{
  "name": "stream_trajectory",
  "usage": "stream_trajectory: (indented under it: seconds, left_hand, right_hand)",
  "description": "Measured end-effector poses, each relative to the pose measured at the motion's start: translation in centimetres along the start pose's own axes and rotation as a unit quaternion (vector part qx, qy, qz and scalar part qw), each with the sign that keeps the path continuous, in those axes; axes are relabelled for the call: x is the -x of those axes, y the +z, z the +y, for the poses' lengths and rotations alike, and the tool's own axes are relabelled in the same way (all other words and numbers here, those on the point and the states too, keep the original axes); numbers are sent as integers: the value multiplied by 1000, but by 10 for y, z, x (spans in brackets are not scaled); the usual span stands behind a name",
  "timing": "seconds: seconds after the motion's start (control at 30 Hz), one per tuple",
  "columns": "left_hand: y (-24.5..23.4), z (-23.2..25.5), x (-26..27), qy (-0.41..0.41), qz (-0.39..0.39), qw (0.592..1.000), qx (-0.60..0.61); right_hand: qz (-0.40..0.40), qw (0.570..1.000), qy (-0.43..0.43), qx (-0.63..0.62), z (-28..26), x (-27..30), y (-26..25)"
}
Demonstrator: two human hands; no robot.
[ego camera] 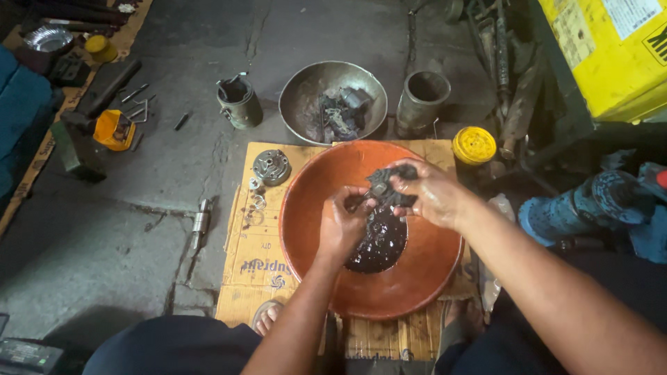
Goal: The person cleans various small mechanical components by hand in a bowl of dark fluid, scrubbing them and rinsing them before setting them aside on a cardboard surface.
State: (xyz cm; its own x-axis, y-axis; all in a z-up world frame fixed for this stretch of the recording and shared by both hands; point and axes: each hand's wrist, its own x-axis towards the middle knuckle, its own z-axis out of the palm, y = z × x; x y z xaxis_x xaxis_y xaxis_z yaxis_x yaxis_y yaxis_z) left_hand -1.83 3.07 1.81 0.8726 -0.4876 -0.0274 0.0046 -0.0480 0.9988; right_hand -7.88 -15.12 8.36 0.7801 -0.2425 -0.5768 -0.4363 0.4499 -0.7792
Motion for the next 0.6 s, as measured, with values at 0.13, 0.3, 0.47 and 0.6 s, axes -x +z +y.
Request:
stream_trajectory:
  seconds: [0.13, 0.3, 0.47, 0.6]
  left_hand:
    - [-6, -7, -6, 25, -33, 998, -54]
    - [-3, 2, -7, 103, -95, 984, -111]
    - [1, 13, 1, 53, -104, 983, -144]
    - [-1, 3, 1, 25, -109, 977, -183]
  right_hand:
    - [-27, 994, -55, 95, 21, -4, 6]
    - [-97, 995, -20, -15, 30, -18, -17]
    - [-59, 997, 36, 19, 39, -12, -12]
    - [27, 988, -30, 147, 46, -10, 0]
